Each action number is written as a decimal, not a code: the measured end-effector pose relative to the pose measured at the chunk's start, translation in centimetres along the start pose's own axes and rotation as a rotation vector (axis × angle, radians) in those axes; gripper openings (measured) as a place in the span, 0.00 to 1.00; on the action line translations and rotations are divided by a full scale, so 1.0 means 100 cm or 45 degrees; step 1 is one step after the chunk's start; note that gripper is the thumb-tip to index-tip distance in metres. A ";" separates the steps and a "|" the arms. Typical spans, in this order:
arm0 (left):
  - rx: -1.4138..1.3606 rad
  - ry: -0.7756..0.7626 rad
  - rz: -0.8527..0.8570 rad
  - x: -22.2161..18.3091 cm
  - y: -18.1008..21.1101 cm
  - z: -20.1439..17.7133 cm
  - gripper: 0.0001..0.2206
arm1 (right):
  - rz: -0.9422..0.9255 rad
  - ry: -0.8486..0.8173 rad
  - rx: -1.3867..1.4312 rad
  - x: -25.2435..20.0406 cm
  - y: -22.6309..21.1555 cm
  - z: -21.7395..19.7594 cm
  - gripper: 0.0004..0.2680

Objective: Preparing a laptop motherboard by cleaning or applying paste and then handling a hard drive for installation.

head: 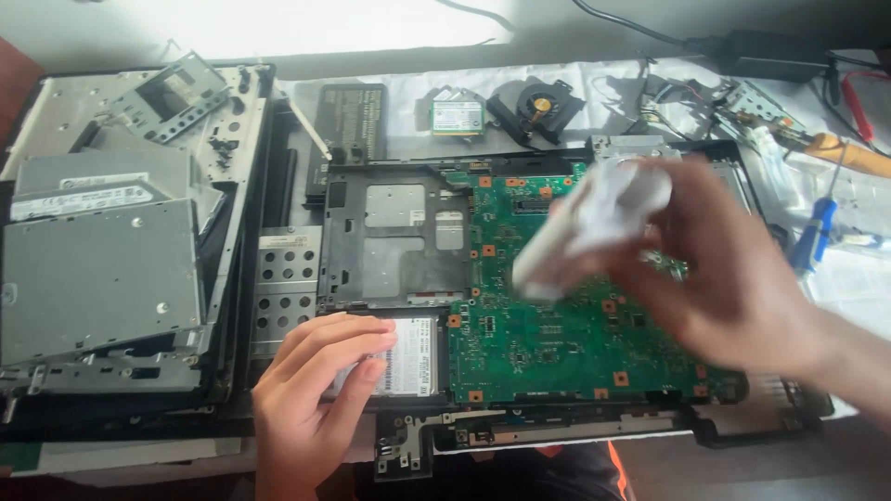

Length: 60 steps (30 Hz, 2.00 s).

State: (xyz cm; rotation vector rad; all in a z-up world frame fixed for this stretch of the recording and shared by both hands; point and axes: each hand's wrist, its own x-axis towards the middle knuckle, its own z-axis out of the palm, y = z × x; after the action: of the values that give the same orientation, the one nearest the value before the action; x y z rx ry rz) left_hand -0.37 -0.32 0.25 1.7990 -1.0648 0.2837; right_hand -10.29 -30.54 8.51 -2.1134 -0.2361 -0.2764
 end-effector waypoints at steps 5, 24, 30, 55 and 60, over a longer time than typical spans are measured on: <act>0.034 0.009 0.018 0.000 -0.001 0.002 0.06 | 0.069 0.246 -0.091 -0.012 0.007 -0.013 0.18; 0.151 -0.087 -0.162 -0.006 -0.002 0.004 0.09 | 0.670 0.492 -0.262 -0.078 -0.034 -0.019 0.19; 0.121 0.017 -0.138 -0.002 0.004 0.007 0.08 | 0.702 0.742 -0.570 -0.067 -0.021 -0.018 0.22; 0.036 -0.003 0.016 -0.001 0.001 0.002 0.07 | 0.422 0.194 0.451 0.002 -0.053 0.058 0.14; 0.027 -0.025 0.029 0.000 0.003 0.001 0.06 | 0.549 0.200 0.082 0.001 -0.051 0.044 0.15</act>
State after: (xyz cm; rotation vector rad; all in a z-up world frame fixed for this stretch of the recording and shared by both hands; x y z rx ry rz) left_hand -0.67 -0.44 0.40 1.8128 -1.1001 0.2929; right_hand -11.18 -24.11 10.33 -2.0074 0.2976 -0.1727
